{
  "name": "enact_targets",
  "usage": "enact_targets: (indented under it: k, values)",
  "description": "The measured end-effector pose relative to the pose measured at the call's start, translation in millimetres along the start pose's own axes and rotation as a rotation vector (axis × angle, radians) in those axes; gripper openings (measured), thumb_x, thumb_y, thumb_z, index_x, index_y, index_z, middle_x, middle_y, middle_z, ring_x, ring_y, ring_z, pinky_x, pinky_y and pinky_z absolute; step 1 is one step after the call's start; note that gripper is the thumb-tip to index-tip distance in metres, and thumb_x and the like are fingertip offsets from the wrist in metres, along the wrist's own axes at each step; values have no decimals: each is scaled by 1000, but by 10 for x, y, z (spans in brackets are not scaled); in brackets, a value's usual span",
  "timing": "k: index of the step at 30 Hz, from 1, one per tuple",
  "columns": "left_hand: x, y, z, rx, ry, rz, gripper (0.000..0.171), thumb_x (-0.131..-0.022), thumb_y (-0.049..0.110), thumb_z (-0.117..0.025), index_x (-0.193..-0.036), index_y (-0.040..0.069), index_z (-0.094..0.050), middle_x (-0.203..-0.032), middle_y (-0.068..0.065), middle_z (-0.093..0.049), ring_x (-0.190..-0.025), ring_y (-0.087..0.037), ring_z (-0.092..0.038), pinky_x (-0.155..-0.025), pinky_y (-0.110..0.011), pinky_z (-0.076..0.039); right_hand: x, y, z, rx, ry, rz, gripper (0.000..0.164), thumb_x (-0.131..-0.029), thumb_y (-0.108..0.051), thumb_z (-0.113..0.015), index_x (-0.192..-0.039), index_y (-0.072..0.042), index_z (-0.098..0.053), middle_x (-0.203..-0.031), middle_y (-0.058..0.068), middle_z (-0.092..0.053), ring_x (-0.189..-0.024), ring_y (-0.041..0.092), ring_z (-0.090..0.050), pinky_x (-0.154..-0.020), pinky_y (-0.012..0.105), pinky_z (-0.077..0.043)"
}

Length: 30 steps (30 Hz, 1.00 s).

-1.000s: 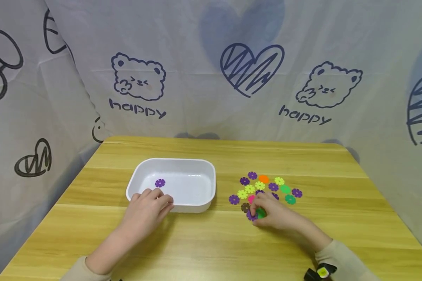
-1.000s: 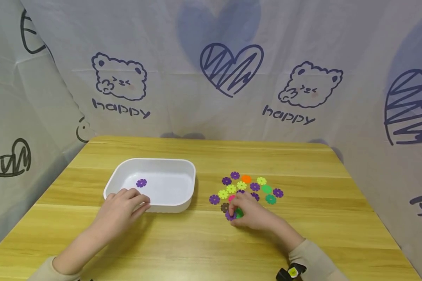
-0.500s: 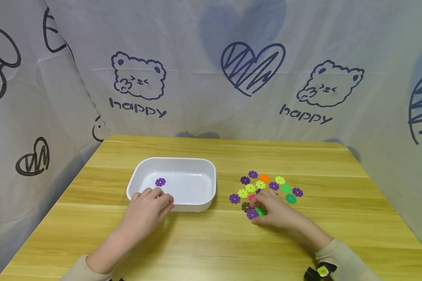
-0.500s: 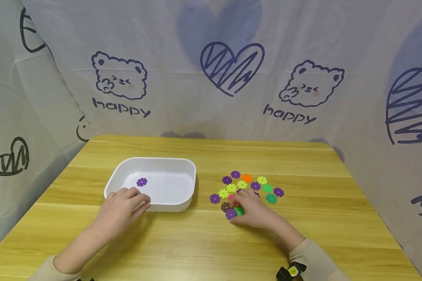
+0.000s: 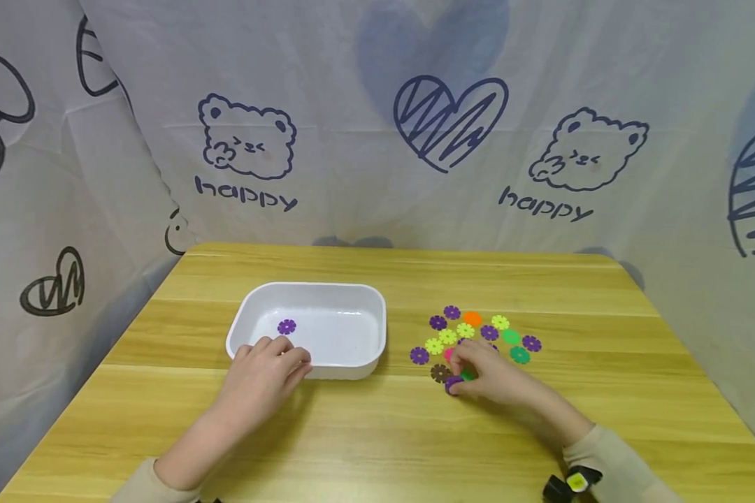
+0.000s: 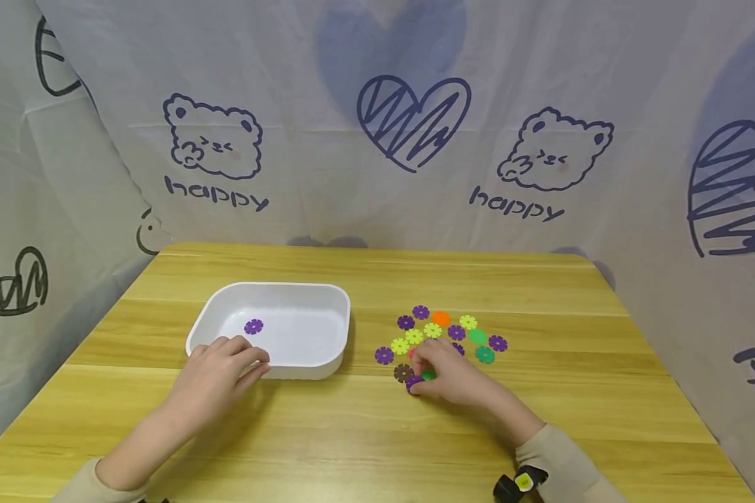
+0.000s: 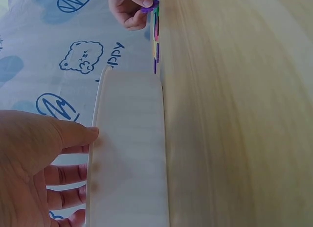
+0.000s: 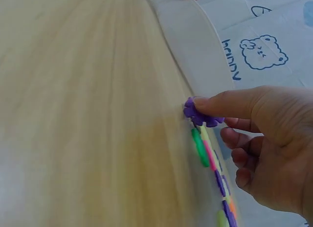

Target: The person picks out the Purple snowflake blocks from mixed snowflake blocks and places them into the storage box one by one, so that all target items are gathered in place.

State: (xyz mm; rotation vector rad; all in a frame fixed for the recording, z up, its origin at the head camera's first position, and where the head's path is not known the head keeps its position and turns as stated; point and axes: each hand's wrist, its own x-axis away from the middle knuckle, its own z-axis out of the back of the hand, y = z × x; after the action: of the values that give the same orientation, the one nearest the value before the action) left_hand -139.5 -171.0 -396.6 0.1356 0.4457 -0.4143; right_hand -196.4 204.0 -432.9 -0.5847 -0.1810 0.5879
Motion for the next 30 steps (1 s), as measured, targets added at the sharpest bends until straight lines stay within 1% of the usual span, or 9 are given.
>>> enact_targets:
  k: [4,7,11,16,19,23,27,29,30]
  values:
    - [2,-4,-1,1,3,1,8,-83,26,-77,-87,23,-70,-82,5,-62,-76,-18,-55,-62,-32,-36,-39,-41,35,12,-12,37,24,-80,-29,-77,-80,-24,-54,-86,-10,-52,-89,11,-42,-80,26,-40]
    - [3,-7,-4,2,3,3,8,-83,26,-77,-86,23,-70,-82,5,-62,-76,-18,-55,-61,-31,-36,-91,-85,62,30,-6,76,23,-81,-29,-77,-79,-25,-54,-84,-9,-52,-86,12,-41,-77,26,-37]
    - [2,-9,-9,5,1,0,8,-83,26,-77,-87,24,-70,-82,6,-62,-76,-18,-55,-61,-31,-36,-182,-174,108,24,23,118,23,-83,-28,-76,-79,-24,-55,-84,-4,-52,-87,15,-41,-76,27,-35]
    - [2,-10,-13,4,-2,-2,8,-83,26,-77,-87,23,-70,-82,6,-62,-76,-17,-55,-61,-31,-36,-302,-325,178,12,57,170,22,-85,-28,-75,-80,-23,-54,-85,0,-54,-89,20,-44,-77,29,-36]
    - [6,-12,-9,1,-2,-3,8,-83,26,-77,-87,23,-71,-82,6,-63,-76,-17,-55,-62,-31,-36,-376,-435,226,-5,66,183,22,-85,-28,-75,-82,-22,-54,-86,-2,-53,-90,21,-43,-78,30,-35]
    - [8,-10,-1,0,-1,-6,8,-83,26,-77,-88,23,-71,-82,6,-63,-75,-17,-55,-62,-31,-36,-486,-578,307,-10,78,211,23,-84,-26,-76,-82,-20,-55,-84,-7,-52,-91,21,-44,-80,32,-35]
    - [7,-10,1,0,3,-9,8,-84,26,-77,-88,23,-71,-82,6,-62,-76,-17,-55,-62,-30,-36,-626,-701,388,19,101,272,23,-84,-24,-77,-81,-18,-54,-83,-5,-54,-89,18,-46,-81,33,-36]
    - [6,-13,-2,-3,6,-10,7,-84,26,-76,-88,23,-71,-82,6,-62,-76,-17,-55,-62,-30,-36,-702,-759,413,34,106,286,23,-84,-24,-77,-81,-18,-54,-82,-5,-54,-90,16,-45,-83,33,-37]
    - [5,-15,-4,-4,9,-10,7,-84,26,-76,-88,23,-70,-82,6,-62,-76,-17,-55,-62,-31,-36,-737,-789,424,36,105,291,23,-84,-25,-77,-81,-18,-55,-82,-5,-54,-90,17,-46,-84,33,-37]
